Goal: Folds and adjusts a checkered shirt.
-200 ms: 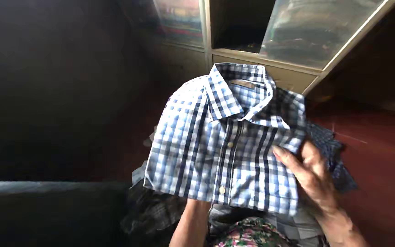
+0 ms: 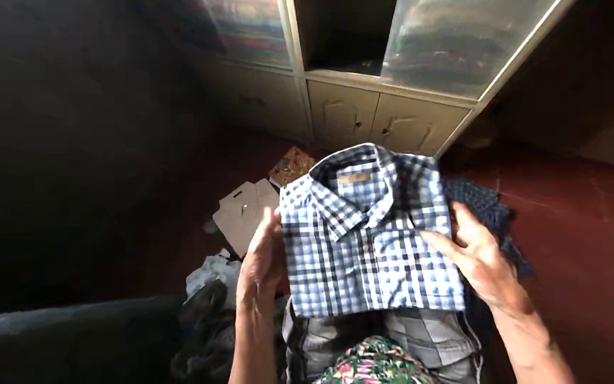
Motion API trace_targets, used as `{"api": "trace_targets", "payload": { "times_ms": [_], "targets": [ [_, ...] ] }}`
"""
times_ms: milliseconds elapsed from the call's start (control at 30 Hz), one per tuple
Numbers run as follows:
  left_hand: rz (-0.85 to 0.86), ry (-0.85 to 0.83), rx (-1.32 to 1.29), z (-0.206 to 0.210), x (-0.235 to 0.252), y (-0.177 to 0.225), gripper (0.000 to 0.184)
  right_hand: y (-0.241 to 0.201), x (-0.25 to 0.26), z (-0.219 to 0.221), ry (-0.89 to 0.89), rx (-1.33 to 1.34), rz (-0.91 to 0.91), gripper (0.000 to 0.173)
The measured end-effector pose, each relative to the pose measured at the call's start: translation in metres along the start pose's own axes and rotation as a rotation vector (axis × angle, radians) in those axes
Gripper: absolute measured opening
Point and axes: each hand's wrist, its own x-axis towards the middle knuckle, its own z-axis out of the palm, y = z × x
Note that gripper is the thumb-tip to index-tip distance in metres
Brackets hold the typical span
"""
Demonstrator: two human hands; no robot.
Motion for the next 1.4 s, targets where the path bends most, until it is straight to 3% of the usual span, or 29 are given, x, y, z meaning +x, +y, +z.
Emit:
{"api": "trace_targets", "payload": {
  "times_ms": [67,200,300,433,567,700,800,867,933,1167,1400],
  "targets": [
    [0.056,0.001,0.154,0.004,0.006,0.002,0.032,0.003,-0.001,-0.003,-0.014,0.035,0.012,0.065],
    [0.137,0.057,0.336,0.034,-0.001,0.022,0.029,-0.010,-0.003,-0.012,0.017,0.041,-0.049,0.068],
    [0.159,0.104,0.443,0.043,0.003,0.013,0.024,0.001,-0.009,-0.026,-0.009,0.017,-0.014,0.065],
    [0.191,0.207,0.572,0.044,0.008,0.001,0.033,0.017,-0.003,-0.047,0.120,-0.251,0.015,0.042],
    [0.303,0.262,0.670,0.046,0.018,0.002,0.051,0.010,0.027,-0.058,0.151,-0.328,-0.074,0.038],
    [0.357,0.266,0.675,0.038,0.026,0.004,0.031,0.000,0.051,-0.046,0.151,-0.287,-0.063,0.027],
    [0.408,0.305,0.716,0.041,0.030,0.004,0.033,-0.001,0.059,-0.043,0.167,-0.223,-0.062,0.017],
    [0.447,0.324,0.764,0.043,0.032,0.003,0.037,-0.003,0.060,-0.043,0.132,-0.208,-0.026,0.018],
    [0.480,0.307,0.815,0.043,0.034,0.002,0.031,-0.006,0.062,-0.047,0.063,-0.232,0.006,0.023],
    [0.259,0.320,0.797,0.042,0.038,0.008,0.020,0.001,0.073,-0.054,-0.059,-0.147,0.044,0.020],
    [0.295,0.316,0.573,0.043,0.042,0.008,0.013,0.007,0.083,-0.060,-0.153,-0.058,0.022,0.012]
  ]
}}
